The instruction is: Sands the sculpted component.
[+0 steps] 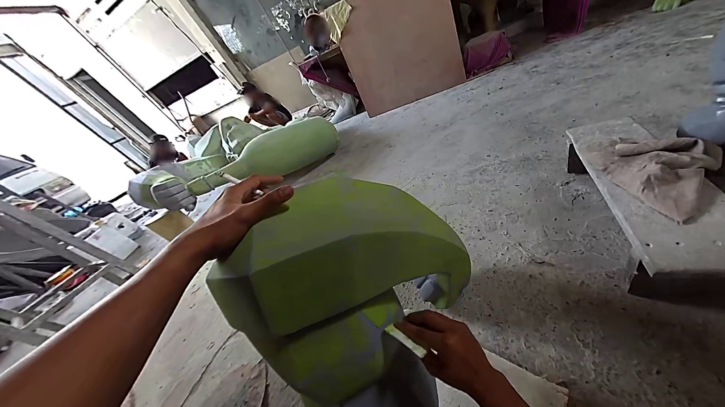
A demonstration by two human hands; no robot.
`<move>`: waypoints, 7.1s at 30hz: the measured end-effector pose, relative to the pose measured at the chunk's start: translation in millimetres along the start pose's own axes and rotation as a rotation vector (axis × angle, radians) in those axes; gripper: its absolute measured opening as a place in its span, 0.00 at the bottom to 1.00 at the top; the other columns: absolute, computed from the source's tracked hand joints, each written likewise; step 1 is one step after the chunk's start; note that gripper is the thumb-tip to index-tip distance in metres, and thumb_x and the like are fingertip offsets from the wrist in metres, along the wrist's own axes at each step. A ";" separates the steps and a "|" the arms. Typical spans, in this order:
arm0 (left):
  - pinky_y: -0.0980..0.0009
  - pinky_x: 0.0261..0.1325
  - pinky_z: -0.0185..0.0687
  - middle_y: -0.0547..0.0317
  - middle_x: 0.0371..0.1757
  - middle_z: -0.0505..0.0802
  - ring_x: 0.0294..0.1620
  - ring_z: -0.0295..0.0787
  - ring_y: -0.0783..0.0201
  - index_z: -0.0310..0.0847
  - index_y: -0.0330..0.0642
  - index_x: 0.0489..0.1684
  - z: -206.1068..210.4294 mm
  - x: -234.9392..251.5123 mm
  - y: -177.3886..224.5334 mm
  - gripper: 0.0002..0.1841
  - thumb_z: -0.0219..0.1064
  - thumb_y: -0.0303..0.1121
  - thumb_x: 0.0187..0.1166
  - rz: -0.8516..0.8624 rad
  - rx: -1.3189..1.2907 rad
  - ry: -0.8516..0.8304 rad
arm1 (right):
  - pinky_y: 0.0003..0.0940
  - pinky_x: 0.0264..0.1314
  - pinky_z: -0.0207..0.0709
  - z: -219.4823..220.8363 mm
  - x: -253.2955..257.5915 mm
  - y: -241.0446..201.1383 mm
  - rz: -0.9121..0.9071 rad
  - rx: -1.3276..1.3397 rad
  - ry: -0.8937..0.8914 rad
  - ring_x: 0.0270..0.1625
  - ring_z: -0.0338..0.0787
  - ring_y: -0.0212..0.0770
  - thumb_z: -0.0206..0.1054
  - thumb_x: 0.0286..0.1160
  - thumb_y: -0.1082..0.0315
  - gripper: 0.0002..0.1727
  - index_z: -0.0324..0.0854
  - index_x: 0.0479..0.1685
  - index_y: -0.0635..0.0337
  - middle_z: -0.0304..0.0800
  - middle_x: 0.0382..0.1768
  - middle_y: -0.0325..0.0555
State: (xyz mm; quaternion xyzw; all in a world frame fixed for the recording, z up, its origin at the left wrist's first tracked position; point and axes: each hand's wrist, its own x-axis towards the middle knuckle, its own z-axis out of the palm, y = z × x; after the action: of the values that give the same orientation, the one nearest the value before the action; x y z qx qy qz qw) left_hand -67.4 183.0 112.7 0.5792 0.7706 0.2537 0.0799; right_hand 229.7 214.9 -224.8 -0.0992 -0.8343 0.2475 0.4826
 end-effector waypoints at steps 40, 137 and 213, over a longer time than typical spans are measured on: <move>0.43 0.54 0.83 0.51 0.59 0.91 0.54 0.90 0.52 0.76 0.61 0.75 1.7 6.0 11.9 0.35 0.60 0.72 0.76 -0.032 0.004 -0.002 | 0.38 0.69 0.86 17.8 1.5 -17.1 -0.017 0.271 0.160 0.66 0.88 0.37 0.63 0.80 0.68 0.18 0.89 0.65 0.44 0.91 0.62 0.41; 0.42 0.49 0.86 0.54 0.49 0.95 0.46 0.93 0.53 0.84 0.59 0.64 -1.8 4.3 -20.0 0.36 0.57 0.77 0.72 -0.165 -0.033 0.080 | 0.38 0.72 0.82 6.5 34.2 8.5 0.028 0.398 0.001 0.68 0.85 0.37 0.59 0.81 0.73 0.22 0.89 0.68 0.43 0.87 0.64 0.43; 0.50 0.45 0.88 0.58 0.47 0.94 0.43 0.92 0.59 0.83 0.64 0.66 4.6 -9.7 1.4 0.30 0.60 0.71 0.76 -0.101 -0.042 0.081 | 0.40 0.66 0.88 18.8 -24.5 -13.5 0.139 0.425 0.272 0.62 0.90 0.38 0.62 0.81 0.71 0.16 0.91 0.59 0.49 0.92 0.59 0.41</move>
State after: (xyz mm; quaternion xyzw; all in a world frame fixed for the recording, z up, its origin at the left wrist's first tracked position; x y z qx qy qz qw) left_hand -61.2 175.5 107.9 0.5270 0.7959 0.2886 0.0735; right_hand 227.3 187.4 -244.3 -0.0850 -0.6823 0.4341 0.5821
